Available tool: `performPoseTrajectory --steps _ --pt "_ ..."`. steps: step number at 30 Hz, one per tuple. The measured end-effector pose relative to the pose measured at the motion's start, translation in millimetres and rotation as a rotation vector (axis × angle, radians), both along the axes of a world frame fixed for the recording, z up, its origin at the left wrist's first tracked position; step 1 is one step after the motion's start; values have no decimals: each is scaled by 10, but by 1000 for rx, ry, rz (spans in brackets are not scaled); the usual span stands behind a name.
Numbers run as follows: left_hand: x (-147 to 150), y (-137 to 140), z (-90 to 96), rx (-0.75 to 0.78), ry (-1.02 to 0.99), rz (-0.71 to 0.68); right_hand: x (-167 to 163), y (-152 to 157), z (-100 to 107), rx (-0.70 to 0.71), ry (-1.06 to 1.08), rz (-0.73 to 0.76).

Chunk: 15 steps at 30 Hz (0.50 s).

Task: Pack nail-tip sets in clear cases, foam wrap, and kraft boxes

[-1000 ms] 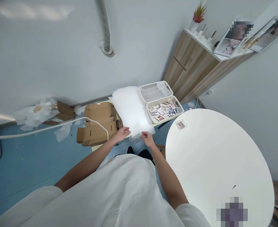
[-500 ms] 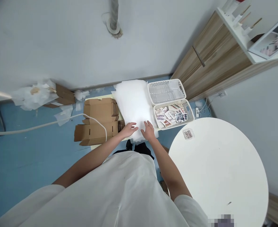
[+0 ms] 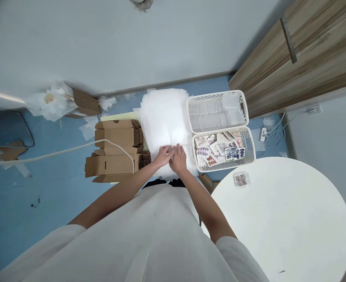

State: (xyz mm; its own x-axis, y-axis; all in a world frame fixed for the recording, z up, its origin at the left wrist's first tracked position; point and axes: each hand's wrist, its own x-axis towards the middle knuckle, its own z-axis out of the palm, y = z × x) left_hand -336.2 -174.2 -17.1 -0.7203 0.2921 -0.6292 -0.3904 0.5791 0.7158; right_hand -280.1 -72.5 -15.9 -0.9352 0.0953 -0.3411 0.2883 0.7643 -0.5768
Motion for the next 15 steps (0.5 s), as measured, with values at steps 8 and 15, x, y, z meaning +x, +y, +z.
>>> performPoseTrajectory --steps 8,15 --pt "-78 29 -114 77 -14 247 0 -112 46 -107 3 142" --pt "-112 -39 -293 -2 -104 298 -12 65 26 -228 91 -119"
